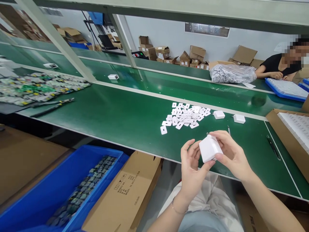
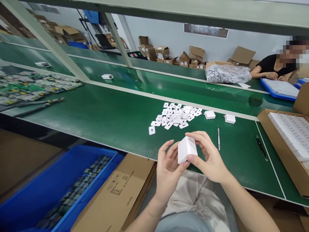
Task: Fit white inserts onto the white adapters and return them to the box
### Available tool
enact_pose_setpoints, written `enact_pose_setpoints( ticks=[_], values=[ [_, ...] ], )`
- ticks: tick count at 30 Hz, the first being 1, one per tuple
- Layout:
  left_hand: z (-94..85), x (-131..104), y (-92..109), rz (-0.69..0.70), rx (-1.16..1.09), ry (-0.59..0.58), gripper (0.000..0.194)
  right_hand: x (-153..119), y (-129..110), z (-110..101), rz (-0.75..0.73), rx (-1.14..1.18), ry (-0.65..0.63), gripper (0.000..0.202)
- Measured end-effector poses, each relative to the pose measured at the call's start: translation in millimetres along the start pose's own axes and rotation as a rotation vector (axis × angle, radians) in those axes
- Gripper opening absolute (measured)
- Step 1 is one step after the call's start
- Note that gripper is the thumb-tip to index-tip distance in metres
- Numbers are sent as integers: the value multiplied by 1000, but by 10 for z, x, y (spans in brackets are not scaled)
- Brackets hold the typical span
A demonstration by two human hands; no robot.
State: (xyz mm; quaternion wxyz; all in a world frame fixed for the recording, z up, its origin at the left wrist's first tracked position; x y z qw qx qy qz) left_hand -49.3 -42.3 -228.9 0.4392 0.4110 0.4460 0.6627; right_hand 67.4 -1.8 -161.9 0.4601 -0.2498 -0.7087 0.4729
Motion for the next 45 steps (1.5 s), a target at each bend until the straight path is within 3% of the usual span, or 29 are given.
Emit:
enact_pose_setpoints(
  ticks=[3,7,16,20,22,25,29,33,36,39,42,45],
  values=[
    [9,-12,26,75,80,73,64,36,-127,-27,-94,-225,91,33],
    [56,-48,63,183,183,104,60,65,-234,-38,-227,-453,283,46],
    [142,-169,218,445,372,80,54,-12,-190,-98,-187,-360,368,69],
    [131,-179,267,483,411,79,54,-31,-124,-99,-177,-309,376,71],
    [106,-111,238,407,367,57,56,-20,-61,-112,-172,-306,401,73],
    [81,51,67,113,163,-40,61,-6,32,-173,-146,-291,406,75],
    [121,133,-136,-263,-234,-145,67,-82,89,-323,-85,-179,270,56],
    [239,59,-210,-473,-435,-231,60,-250,196,-387,51,-71,71,51],
    [305,27,-275,-556,-411,-304,60,-363,307,-434,143,-99,117,37],
    [215,192,-322,-486,-240,-204,57,-422,352,-436,164,-96,172,30],
    [97,466,-219,-228,-43,-14,54,-414,349,-306,176,-101,83,29],
    [172,607,-99,-27,70,-8,56,-380,309,-169,131,-153,29,26]
  ],
)
Point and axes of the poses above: each hand's wrist, its own x-axis towards the middle knuckle, its own z-axis out of the palm, y = z × x, the point moved 6 cm from there along x, towards the middle knuckle, and after that the axes turned 9 degrees about x, right-handed, at the moved point
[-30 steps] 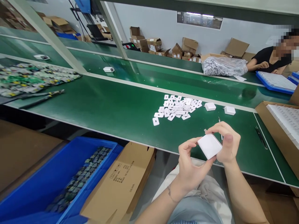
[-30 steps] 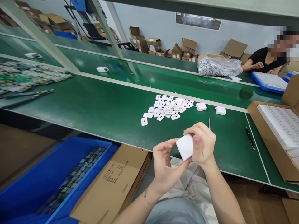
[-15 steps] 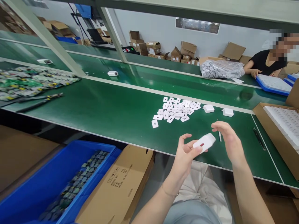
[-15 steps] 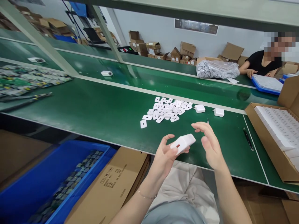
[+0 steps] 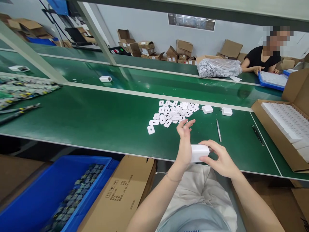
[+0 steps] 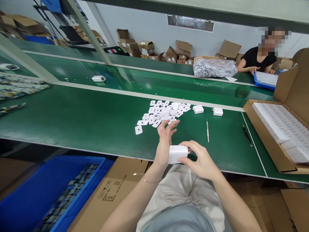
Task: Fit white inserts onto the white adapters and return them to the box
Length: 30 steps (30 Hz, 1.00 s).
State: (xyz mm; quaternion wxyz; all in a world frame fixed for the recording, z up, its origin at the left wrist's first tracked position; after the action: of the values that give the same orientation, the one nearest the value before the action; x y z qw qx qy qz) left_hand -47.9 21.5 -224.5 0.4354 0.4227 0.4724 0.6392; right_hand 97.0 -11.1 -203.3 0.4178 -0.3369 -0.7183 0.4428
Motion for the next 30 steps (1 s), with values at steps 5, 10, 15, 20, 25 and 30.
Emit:
enact_pose_setpoints(
  ticks=[5,10,15,20,25,30],
  values=[
    [198,-39,-48,-19,86,-71,59,-23,19,40,-38,-38,25,24],
    [294,-61,-128,-64,86,-28,62,-102,96,-78,-8,-52,69,24],
    [477,1,-204,-181,49,-89,55,-131,219,-172,61,58,130,25],
    [564,73,-292,-381,-163,-175,56,-234,410,-317,188,282,210,37],
    [84,177,-211,-324,-102,-176,51,-663,240,-1330,102,234,661,41],
    [-675,269,-365,-356,-18,56,46,-1402,-284,-2599,105,-247,1159,41]
  ],
)
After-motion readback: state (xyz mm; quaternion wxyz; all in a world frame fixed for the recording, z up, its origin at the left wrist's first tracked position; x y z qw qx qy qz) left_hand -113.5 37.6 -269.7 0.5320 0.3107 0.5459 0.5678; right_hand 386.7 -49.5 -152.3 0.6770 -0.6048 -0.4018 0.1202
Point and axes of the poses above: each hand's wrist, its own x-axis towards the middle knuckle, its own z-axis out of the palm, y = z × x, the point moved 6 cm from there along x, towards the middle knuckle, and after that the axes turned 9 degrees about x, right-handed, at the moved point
